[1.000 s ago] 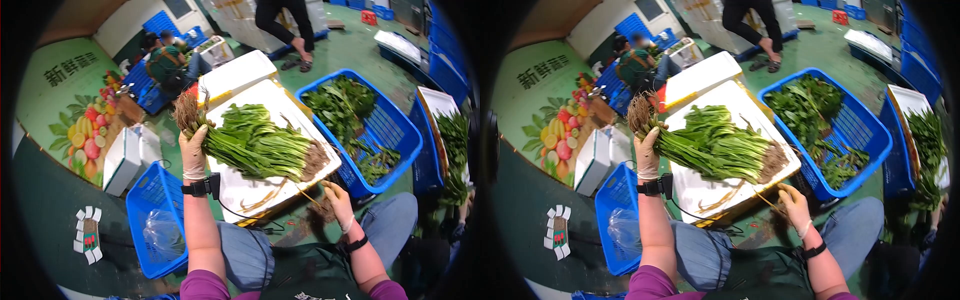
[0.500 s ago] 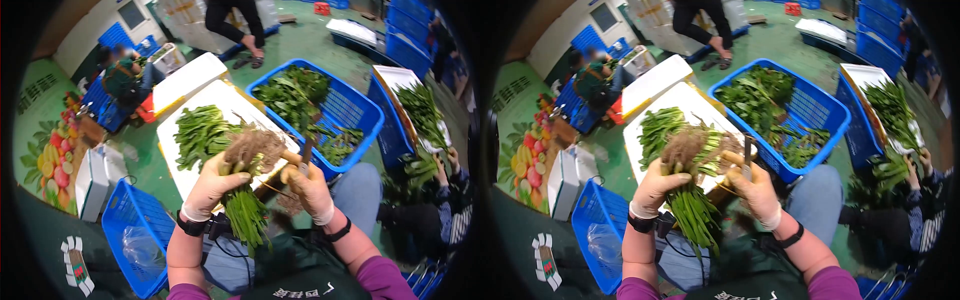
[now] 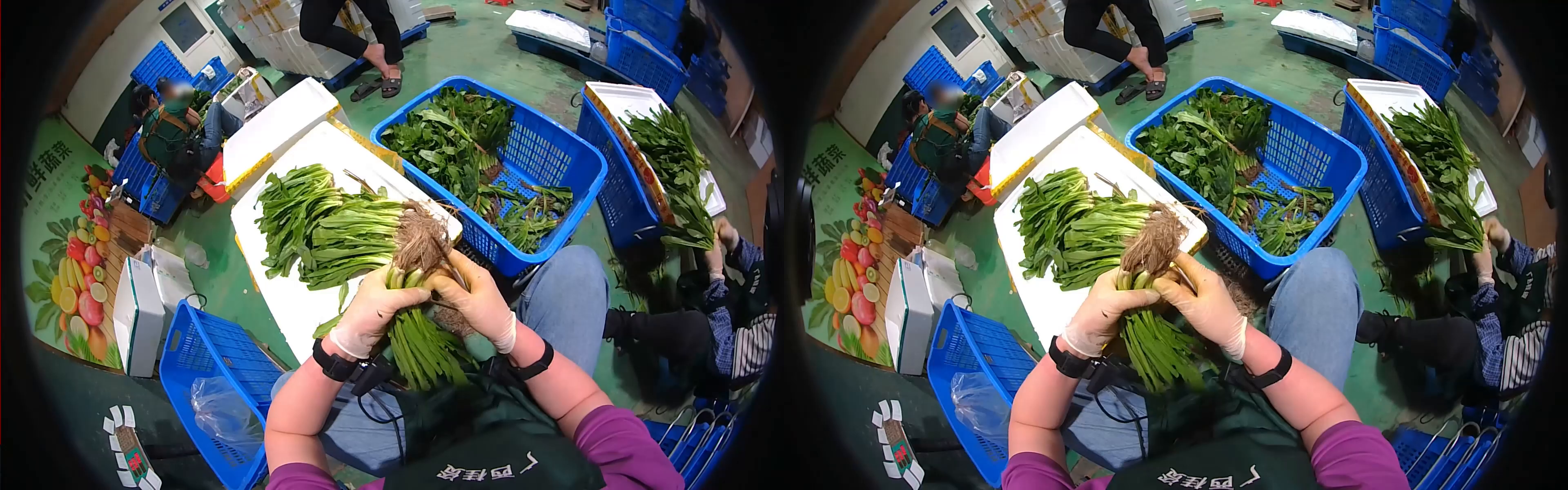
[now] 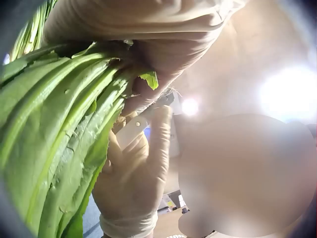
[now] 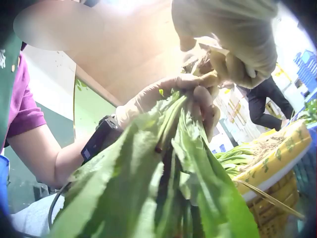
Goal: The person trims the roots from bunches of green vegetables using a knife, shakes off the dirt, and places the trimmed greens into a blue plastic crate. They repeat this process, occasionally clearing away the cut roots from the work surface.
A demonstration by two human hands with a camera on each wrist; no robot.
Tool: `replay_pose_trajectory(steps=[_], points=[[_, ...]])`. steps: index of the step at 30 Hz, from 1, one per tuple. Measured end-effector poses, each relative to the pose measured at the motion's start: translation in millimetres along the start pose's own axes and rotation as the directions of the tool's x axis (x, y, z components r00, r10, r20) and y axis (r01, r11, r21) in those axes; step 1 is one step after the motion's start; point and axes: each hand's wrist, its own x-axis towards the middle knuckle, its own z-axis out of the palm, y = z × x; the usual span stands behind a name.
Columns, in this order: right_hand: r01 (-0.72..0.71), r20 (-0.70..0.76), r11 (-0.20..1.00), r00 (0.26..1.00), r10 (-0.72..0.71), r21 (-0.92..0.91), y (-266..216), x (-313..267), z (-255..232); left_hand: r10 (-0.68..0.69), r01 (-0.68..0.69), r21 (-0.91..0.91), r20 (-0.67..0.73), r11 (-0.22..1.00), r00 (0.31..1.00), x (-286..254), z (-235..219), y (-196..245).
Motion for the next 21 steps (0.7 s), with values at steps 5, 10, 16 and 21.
replay_pose_trajectory(steps=[5, 10, 16, 21], points=[[-0.121, 0.119, 0.991, 0.985, 0.128, -0.061, 5.2, -7.3, -11.4, 0.135, -0.118, 0.149, -0.111, 0.982, 0.985, 9.8, -4.8, -12.5], [-0.095, 0.233, 0.994, 0.969, 0.080, 0.053, 2.0, -5.7, -7.9, 0.278, -0.125, 0.584, -0.180, 0.802, 0.943, 9.6, 0.4, -18.3], [-0.164, 0.265, 0.973, 0.957, 0.117, 0.163, -0.2, -2.9, -10.4, 0.385, -0.204, 0.685, -0.120, 0.699, 0.915, 11.6, 1.2, -27.6], [-0.197, 0.296, 0.960, 0.946, 0.133, 0.197, 3.4, -3.4, -13.5, 0.302, -0.190, 0.598, -0.094, 0.779, 0.949, 14.0, -5.6, -36.4]])
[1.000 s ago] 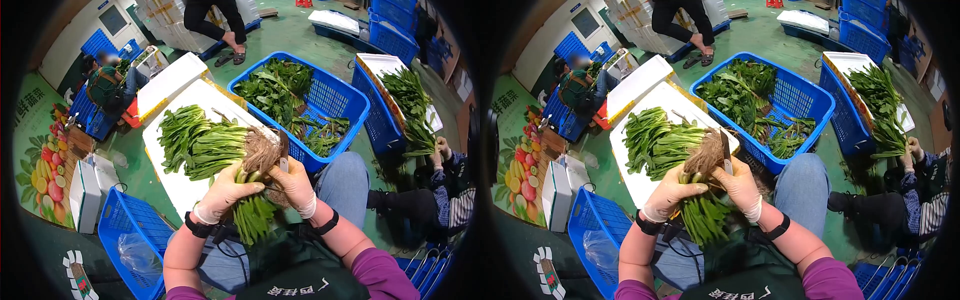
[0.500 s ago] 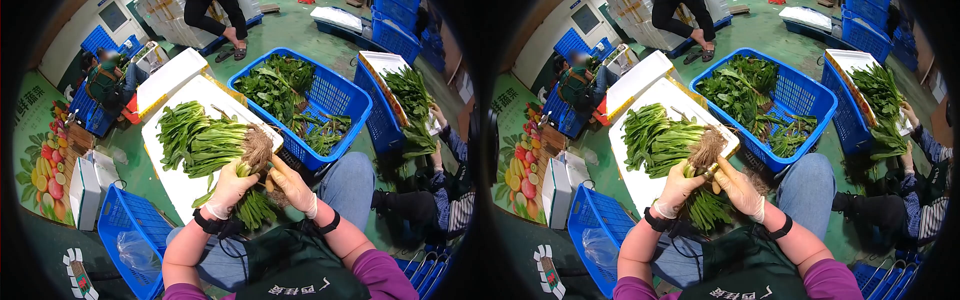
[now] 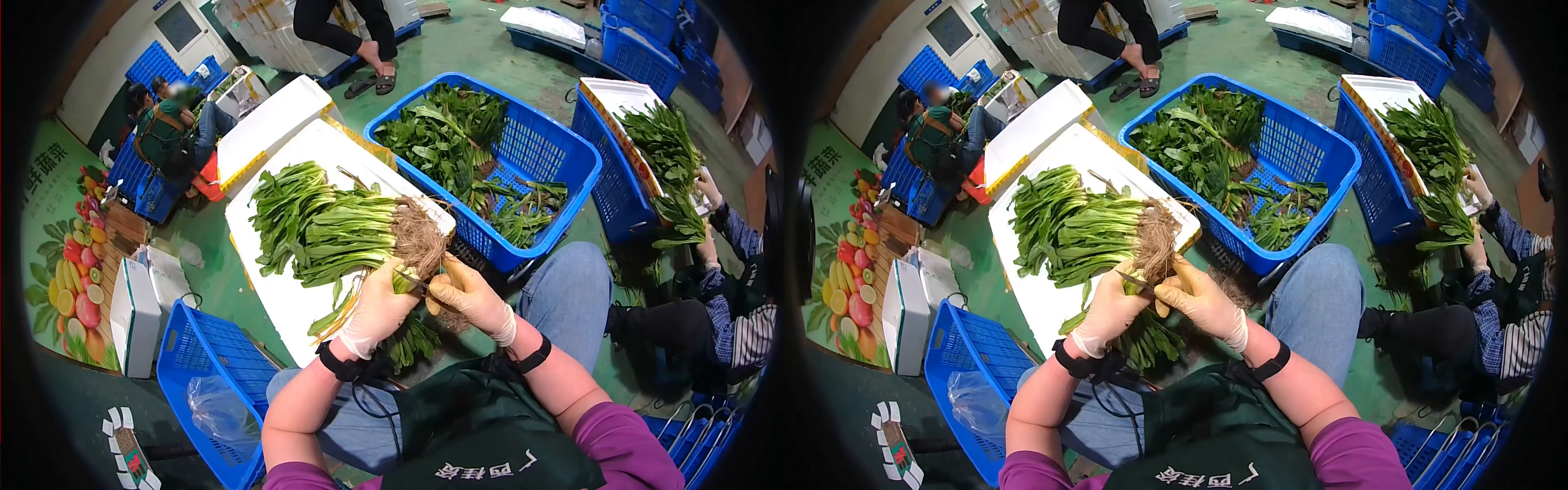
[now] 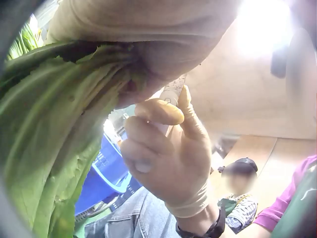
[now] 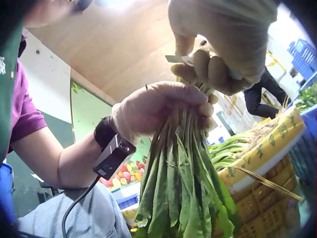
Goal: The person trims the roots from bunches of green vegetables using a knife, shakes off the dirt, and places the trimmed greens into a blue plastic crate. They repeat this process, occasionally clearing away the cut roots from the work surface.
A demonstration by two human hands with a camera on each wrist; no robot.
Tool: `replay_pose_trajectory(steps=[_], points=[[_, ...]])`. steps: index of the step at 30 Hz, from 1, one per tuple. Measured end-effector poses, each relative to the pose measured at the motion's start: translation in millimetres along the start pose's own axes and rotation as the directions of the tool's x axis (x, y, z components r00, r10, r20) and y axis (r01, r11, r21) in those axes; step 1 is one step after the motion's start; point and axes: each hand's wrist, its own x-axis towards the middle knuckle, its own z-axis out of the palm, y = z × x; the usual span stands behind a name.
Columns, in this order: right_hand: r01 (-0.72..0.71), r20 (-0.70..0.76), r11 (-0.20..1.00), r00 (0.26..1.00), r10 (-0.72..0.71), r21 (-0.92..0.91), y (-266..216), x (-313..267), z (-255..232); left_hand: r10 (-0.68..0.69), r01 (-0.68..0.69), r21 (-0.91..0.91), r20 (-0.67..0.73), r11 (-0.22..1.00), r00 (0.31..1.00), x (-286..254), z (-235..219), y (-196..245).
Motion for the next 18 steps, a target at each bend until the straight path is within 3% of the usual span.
replay_pose_trajectory(steps=[2, 6, 9, 11, 15, 18], points=[[-0.011, 0.030, 0.996, 1.000, 0.008, 0.090, 0.6, -1.4, 0.0, 0.012, -0.012, -0.010, 0.014, 1.000, 1.000, -0.9, 1.1, 1.6], [-0.027, -0.004, 0.997, 1.000, 0.028, 0.074, 5.8, -2.2, -2.6, -0.016, 0.018, -0.044, 0.034, 0.999, 0.999, -3.4, 3.1, 10.9], [0.009, -0.041, 0.996, 0.999, -0.005, 0.092, 5.9, -3.7, -1.3, 0.046, -0.047, 0.038, 0.032, 0.998, 0.998, -4.0, 3.3, 13.0], [-0.009, -0.041, 0.994, 0.999, 0.013, 0.109, 10.0, -3.5, -5.4, -0.019, 0.019, -0.002, 0.081, 1.000, 0.997, -4.7, 1.9, 9.7], [-0.035, -0.027, 0.993, 0.999, 0.038, 0.112, 16.4, -6.7, -13.4, -0.028, 0.027, 0.011, 0.100, 1.000, 0.995, -6.8, 5.4, 4.3], [-0.032, -0.114, 0.994, 0.992, 0.044, 0.107, 22.6, -11.5, -17.6, -0.046, 0.063, -0.117, 0.142, 0.991, 0.989, -8.6, 8.9, 5.6]])
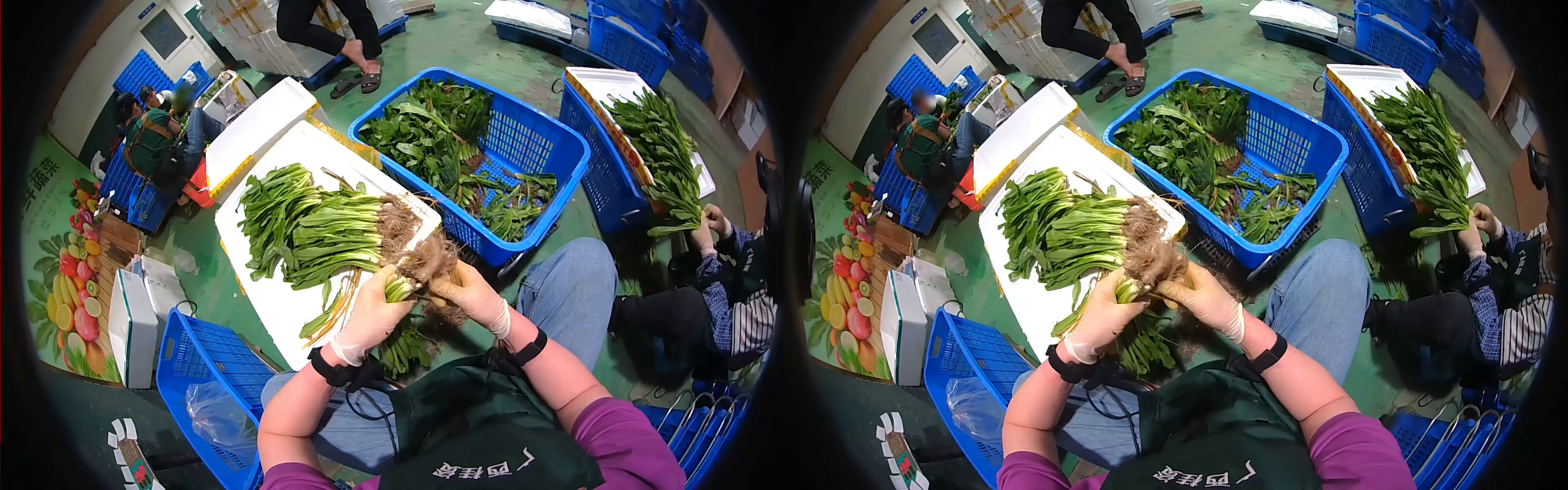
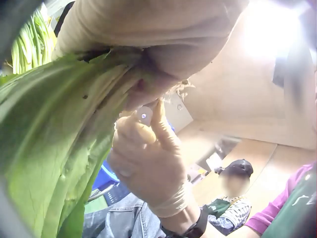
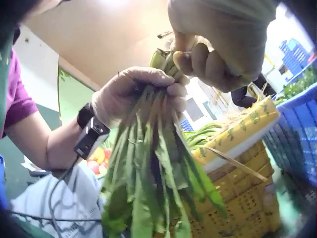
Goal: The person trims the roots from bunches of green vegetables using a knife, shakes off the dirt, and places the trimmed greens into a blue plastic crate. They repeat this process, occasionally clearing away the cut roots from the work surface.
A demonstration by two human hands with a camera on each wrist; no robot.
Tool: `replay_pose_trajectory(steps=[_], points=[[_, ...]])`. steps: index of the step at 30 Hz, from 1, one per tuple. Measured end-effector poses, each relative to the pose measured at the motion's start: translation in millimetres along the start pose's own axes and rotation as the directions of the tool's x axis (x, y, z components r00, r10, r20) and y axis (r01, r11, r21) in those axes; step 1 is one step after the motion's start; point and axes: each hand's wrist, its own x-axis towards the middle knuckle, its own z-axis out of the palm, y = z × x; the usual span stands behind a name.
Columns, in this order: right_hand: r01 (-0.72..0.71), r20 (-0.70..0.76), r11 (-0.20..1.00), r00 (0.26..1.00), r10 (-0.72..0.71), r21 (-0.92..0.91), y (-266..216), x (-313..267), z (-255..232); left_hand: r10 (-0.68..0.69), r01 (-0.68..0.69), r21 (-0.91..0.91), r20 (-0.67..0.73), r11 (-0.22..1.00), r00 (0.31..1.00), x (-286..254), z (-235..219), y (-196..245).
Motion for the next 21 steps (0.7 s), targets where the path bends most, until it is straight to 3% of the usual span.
replay_pose_trajectory(steps=[2, 6, 8, 10, 12, 13, 14, 16, 17, 18, 19, 20, 21], points=[[-0.017, -0.004, 0.994, 1.000, 0.017, -0.109, 10.2, 0.3, -8.0, 0.023, -0.023, -0.043, -0.003, 0.999, 1.000, -0.5, 1.3, -3.4], [-0.073, 0.017, 0.997, 0.997, 0.073, 0.037, 11.5, -9.0, -7.5, 0.024, -0.021, -0.111, 0.031, 0.994, 0.999, 0.1, 5.7, -4.9], [-0.091, -0.002, 0.996, 0.996, 0.091, -0.014, 20.2, -7.6, -13.6, -0.016, 0.018, -0.025, 0.069, 1.000, 0.997, 1.0, 2.7, -0.9], [0.102, -0.040, 0.992, 0.994, -0.105, -0.077, 39.2, -2.4, -21.8, -0.044, 0.048, -0.070, 0.055, 0.996, 0.998, -5.1, 3.7, 7.6], [0.120, -0.126, 0.952, 0.979, -0.160, -0.283, 51.7, 5.7, -51.2, -0.072, 0.076, -0.108, 0.043, 0.991, 0.996, -9.9, -0.1, 10.7], [-0.003, -0.133, 0.946, 0.990, -0.043, -0.325, 53.8, 5.7, -64.8, -0.055, 0.056, -0.083, 0.012, 0.995, 0.998, -12.7, -6.1, 11.0], [-0.027, -0.150, 0.872, 0.987, -0.054, -0.489, 67.9, 7.9, -76.4, -0.036, 0.034, -0.062, -0.024, 0.997, 0.999, -14.6, -11.8, 11.0], [-0.336, -0.302, 0.773, 0.933, 0.196, -0.538, 34.5, -0.1, -57.1, -0.007, 0.007, -0.003, -0.046, 1.000, 0.999, -12.2, -18.4, 4.6], [-0.335, -0.293, 0.768, 0.935, 0.200, -0.545, 17.5, -2.4, -47.4, 0.012, -0.012, 0.004, -0.017, 1.000, 1.000, -10.7, -18.5, 3.2], [-0.274, -0.207, 0.901, 0.955, 0.214, -0.336, 2.3, -5.0, -37.0, 0.023, -0.024, 0.008, 0.013, 1.000, 1.000, -11.2, -16.6, 1.0], [-0.219, -0.127, 0.971, 0.970, 0.207, -0.092, -6.3, -8.9, -27.6, 0.074, -0.073, 0.131, 0.004, 0.989, 0.997, -12.1, -13.5, 0.3], [-0.227, -0.129, 0.970, 0.968, 0.215, -0.090, -10.8, -11.6, -18.1, 0.066, -0.066, 0.126, 0.004, 0.990, 0.998, -12.8, -10.4, 1.0], [-0.149, -0.041, 0.986, 0.988, 0.146, -0.080, -14.6, -12.5, -9.1, 0.031, -0.035, 0.217, 0.019, 0.976, 0.999, -13.1, -7.6, 3.1]])
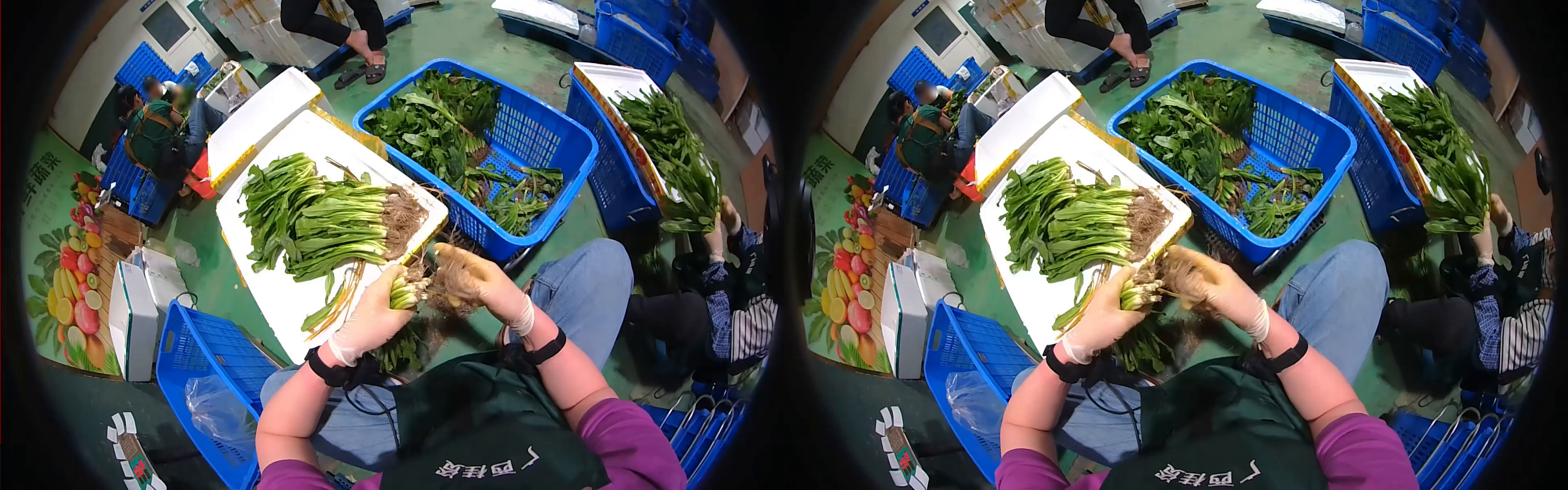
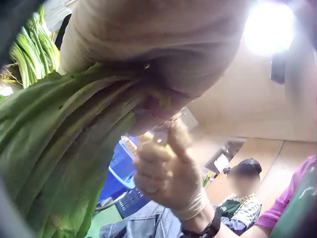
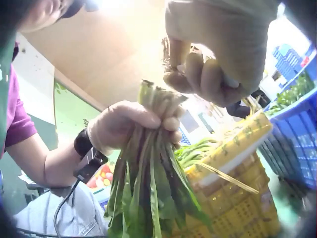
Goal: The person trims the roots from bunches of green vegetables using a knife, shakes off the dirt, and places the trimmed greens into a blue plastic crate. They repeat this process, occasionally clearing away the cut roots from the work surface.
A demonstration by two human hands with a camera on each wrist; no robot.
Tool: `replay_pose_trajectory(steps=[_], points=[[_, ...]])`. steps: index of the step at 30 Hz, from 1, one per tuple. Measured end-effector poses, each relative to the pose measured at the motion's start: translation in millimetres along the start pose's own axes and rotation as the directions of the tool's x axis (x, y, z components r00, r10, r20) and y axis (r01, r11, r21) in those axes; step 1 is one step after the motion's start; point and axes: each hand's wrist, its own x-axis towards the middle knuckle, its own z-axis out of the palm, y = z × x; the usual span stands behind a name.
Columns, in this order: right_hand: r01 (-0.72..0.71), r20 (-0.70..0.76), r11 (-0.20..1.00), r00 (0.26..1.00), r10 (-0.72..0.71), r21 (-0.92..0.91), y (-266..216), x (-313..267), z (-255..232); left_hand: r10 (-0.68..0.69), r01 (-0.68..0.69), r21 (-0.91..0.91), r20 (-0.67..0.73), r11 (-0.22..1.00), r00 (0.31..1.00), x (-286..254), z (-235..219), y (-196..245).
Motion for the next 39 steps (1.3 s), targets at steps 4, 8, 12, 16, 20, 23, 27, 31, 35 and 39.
replay_pose_trajectory(steps=[4, 8, 12, 16, 20, 23, 27, 31, 35, 39], points=[[0.097, 0.145, 0.995, 0.985, -0.094, -0.019, 2.2, -2.6, 9.8, 0.085, -0.085, 0.130, 0.001, 0.988, 0.996, 2.1, 13.3, -4.7], [-0.047, 0.110, 0.999, 0.993, 0.043, 0.025, -8.1, -4.4, 15.8, 0.113, -0.110, 0.221, -0.001, 0.969, 0.994, 3.5, 15.7, -15.0], [0.003, 0.134, 0.999, 0.991, 0.004, -0.050, 7.8, 0.6, 6.9, 0.138, -0.130, 0.257, -0.011, 0.957, 0.990, 3.1, 18.6, -20.3], [0.196, -0.046, 0.943, 0.975, -0.216, -0.268, 25.0, 5.4, -3.1, 0.114, -0.094, 0.265, -0.062, 0.960, 0.992, -0.6, 15.3, -0.4], [0.210, -0.062, 0.965, 0.973, -0.222, -0.160, 17.0, 6.2, -10.1, 0.127, -0.108, 0.168, -0.108, 0.980, 0.986, 0.2, 7.0, -1.6], [-0.051, 0.275, 0.917, 0.959, -0.065, 0.396, 6.4, 2.5, 2.6, 0.085, -0.081, 0.059, -0.069, 0.995, 0.994, 0.8, 7.7, -3.1], [-0.021, 0.147, 0.982, 0.989, -0.007, 0.189, 6.8, -0.6, 15.4, 0.033, -0.036, -0.121, -0.020, 0.992, 0.999, -0.9, 10.2, 3.3], [0.099, 0.127, 0.995, 0.987, -0.098, 0.000, 10.3, -0.5, 15.4, 0.038, -0.048, -0.180, -0.054, 0.983, 0.998, -2.6, 12.9, 11.9], [0.255, 0.147, 0.931, 0.964, -0.223, -0.259, 17.6, 5.2, -2.0, 0.054, -0.064, -0.140, -0.078, 0.988, 0.995, -5.5, 12.5, 5.6], [0.315, -0.095, 0.880, 0.925, -0.369, -0.356, 13.5, 12.8, -25.4, 0.143, -0.137, 0.061, -0.120, 0.989, 0.982, -11.6, 3.8, 27.2]])
